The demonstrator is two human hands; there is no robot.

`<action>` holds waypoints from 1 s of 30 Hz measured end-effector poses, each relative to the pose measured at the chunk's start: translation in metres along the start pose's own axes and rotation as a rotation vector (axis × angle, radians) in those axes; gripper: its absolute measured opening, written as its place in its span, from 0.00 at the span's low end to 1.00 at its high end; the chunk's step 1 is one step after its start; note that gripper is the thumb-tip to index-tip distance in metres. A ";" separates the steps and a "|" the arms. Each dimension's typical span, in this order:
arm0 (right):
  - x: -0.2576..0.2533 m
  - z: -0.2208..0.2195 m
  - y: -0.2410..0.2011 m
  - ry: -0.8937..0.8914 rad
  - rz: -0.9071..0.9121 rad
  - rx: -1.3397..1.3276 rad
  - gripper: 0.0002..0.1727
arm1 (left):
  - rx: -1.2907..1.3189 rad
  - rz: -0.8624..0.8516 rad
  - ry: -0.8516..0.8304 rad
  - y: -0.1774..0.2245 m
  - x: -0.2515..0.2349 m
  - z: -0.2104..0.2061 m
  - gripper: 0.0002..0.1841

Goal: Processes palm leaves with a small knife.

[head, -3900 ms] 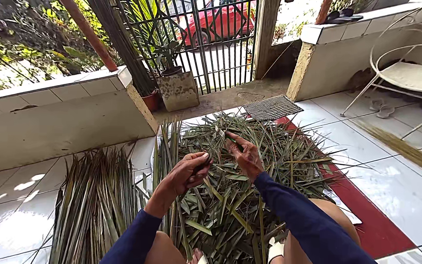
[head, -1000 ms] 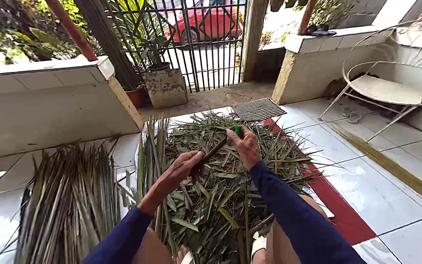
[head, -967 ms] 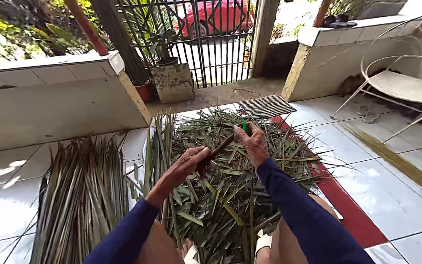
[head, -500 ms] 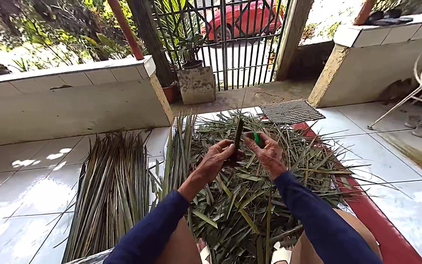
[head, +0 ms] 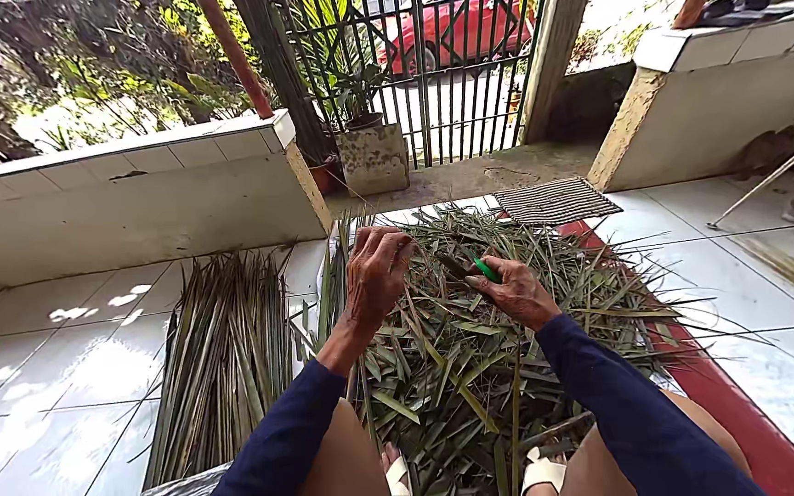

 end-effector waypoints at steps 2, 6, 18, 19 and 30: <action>0.003 0.004 0.001 -0.021 0.031 0.070 0.09 | -0.142 -0.118 -0.099 0.002 0.002 -0.003 0.13; 0.008 0.006 0.002 -0.091 0.068 0.177 0.08 | -0.211 -0.235 -0.338 -0.009 0.021 -0.024 0.14; 0.013 0.011 -0.023 0.251 0.084 0.107 0.28 | 0.020 0.311 -0.595 -0.020 0.030 -0.033 0.14; 0.015 0.002 -0.023 0.222 0.072 0.076 0.26 | 0.060 0.355 -0.597 -0.020 0.028 -0.035 0.14; 0.023 -0.053 -0.008 0.056 0.051 0.083 0.25 | 0.182 0.417 -0.587 -0.011 0.024 -0.047 0.13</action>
Point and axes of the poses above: each hand's wrist, its own x-axis away from the middle knuckle, its own z-axis out of the back of the hand, y = z × x, the point moved 5 cm from there along -x, towards the middle knuckle, and after that the axes turned 1 degree about z, right-handed, at the moved point
